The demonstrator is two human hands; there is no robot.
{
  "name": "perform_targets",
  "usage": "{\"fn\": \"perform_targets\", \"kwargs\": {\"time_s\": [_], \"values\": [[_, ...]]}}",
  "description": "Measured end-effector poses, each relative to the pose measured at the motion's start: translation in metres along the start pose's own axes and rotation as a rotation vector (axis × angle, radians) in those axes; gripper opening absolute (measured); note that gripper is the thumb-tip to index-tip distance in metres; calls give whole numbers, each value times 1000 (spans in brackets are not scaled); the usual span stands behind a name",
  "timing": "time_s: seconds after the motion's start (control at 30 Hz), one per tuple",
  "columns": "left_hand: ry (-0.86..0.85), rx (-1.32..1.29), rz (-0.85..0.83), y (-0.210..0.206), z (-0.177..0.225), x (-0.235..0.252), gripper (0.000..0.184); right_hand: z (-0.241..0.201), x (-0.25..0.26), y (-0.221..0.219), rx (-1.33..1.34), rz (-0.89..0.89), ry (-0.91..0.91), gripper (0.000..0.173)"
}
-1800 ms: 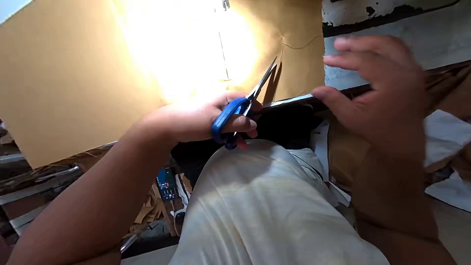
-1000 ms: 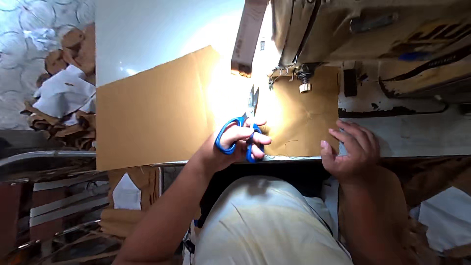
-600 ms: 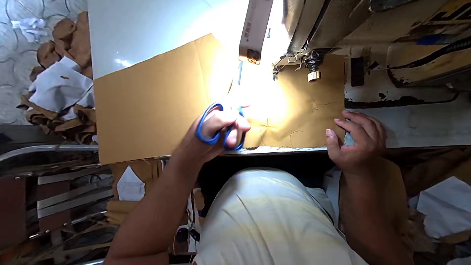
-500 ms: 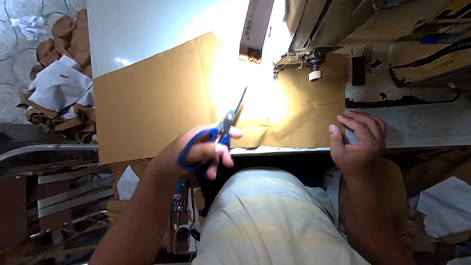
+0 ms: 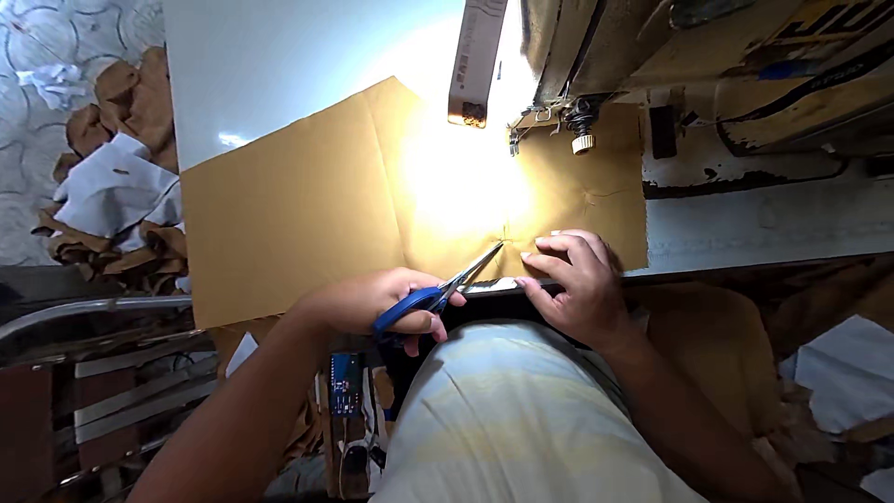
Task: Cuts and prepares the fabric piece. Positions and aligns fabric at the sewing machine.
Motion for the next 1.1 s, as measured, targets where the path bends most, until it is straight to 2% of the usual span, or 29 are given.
{"fn": "perform_targets", "kwargs": {"time_s": [0.17, 0.27, 0.33, 0.4, 0.57, 0.67, 0.77, 0.87, 1.0, 1.1], "values": [[-50, 15, 2, -6, 5, -10, 40, -4, 14, 8, 21, 73, 20, 28], [-56, -3, -13, -11, 3, -24, 43, -6, 31, -1, -12, -52, 18, 41], [-36, -13, 4, -10, -2, -29, 44, -10, 36, -12, -30, -160, 63, 39], [-26, -19, 10, -7, -6, -28, 46, -17, 32, -17, -39, -185, 128, 32], [41, 4, -62, -7, -3, -3, 48, -23, 4, -15, -45, -85, 170, 25], [-4, 41, -73, -6, 10, 14, 43, -24, -5, -12, -15, -66, 156, 25], [-36, 37, -61, -9, 17, 9, 44, -16, -14, 3, 92, -46, 132, 25], [-100, 32, -24, -17, 23, -9, 45, 24, -22, 52, 140, 151, 1, 22], [-109, 101, -6, -23, 27, -19, 50, 99, -20, 131, 243, 471, -317, 28], [-98, 164, 18, -29, 37, -2, 48, 128, -3, 152, 419, 526, -445, 41]]}}
Point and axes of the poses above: each hand's wrist, its own x-axis towards the middle knuckle, its own y-axis out of the back of the hand, z = x × y, the point moved 8 cm from there along x, towards the middle knuckle, and after that the axes turned 3 degrees about y, right-handed, at the moved point
